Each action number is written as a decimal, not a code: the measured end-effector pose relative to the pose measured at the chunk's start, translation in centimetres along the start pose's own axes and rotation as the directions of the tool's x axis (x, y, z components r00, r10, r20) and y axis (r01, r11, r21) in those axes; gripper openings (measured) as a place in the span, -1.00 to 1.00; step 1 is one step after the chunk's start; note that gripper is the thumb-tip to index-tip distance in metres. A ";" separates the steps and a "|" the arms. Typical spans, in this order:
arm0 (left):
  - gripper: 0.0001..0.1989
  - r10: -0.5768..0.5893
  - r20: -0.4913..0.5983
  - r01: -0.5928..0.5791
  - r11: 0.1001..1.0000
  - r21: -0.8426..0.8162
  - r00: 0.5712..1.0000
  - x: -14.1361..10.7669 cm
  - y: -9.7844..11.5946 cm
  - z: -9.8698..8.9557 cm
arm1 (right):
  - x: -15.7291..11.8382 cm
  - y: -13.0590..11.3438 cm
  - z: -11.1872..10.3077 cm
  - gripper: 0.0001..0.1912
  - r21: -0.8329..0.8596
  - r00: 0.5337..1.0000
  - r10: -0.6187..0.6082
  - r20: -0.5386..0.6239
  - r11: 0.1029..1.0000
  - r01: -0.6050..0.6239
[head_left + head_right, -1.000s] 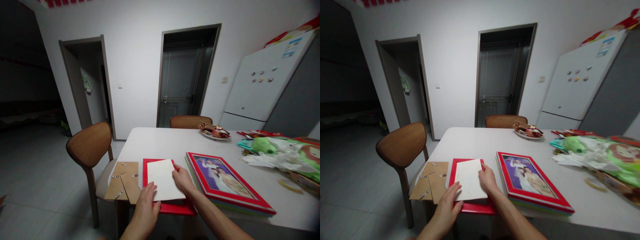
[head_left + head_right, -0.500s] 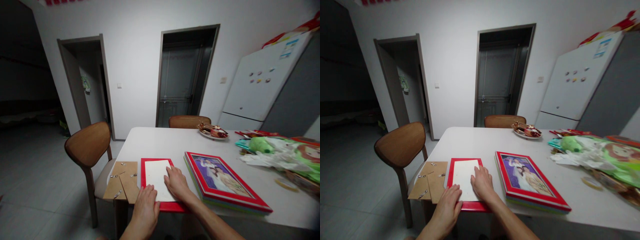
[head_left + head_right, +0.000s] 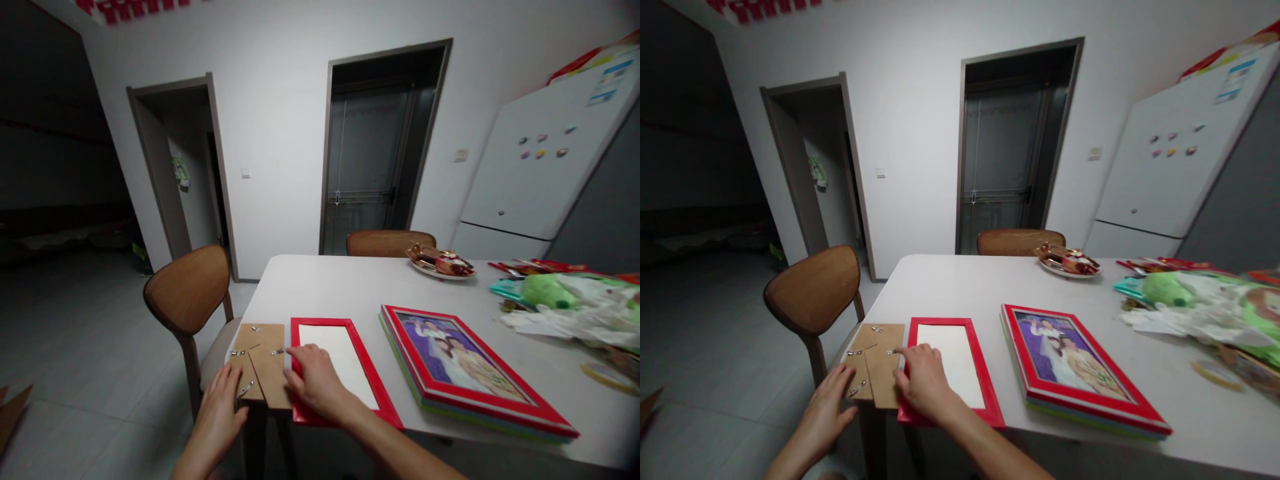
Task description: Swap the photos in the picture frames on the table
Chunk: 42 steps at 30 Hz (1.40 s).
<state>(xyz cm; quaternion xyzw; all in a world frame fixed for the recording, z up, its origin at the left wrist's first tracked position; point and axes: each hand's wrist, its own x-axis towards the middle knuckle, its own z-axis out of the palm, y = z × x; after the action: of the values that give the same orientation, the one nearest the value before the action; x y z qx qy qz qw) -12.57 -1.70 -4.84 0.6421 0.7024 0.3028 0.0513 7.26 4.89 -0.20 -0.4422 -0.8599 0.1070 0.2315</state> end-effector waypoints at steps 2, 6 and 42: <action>-0.49 -0.027 -0.002 0.027 0.999 0.025 1.000 0.4 -1.3 0.1 | 0.4 -2.0 1.1 -0.58 -0.003 0.998 -0.048 0.028 0.999 0.048; -0.60 -0.027 -0.039 0.029 0.998 0.059 0.999 0.8 -1.6 0.2 | 1.0 -3.6 2.8 -0.50 0.046 0.999 -0.025 0.022 0.999 0.024; -0.68 0.280 0.337 -0.284 0.958 -0.039 0.899 -0.6 12.4 2.8 | -5.1 7.8 -3.4 -0.70 -0.107 0.999 0.027 -0.036 0.994 -0.030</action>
<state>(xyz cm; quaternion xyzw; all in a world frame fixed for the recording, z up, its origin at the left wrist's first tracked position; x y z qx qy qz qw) -0.37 -1.36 -1.23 0.7799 0.5842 0.1878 0.1234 17.09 5.26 -1.82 -0.4681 -0.8538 0.0560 0.2207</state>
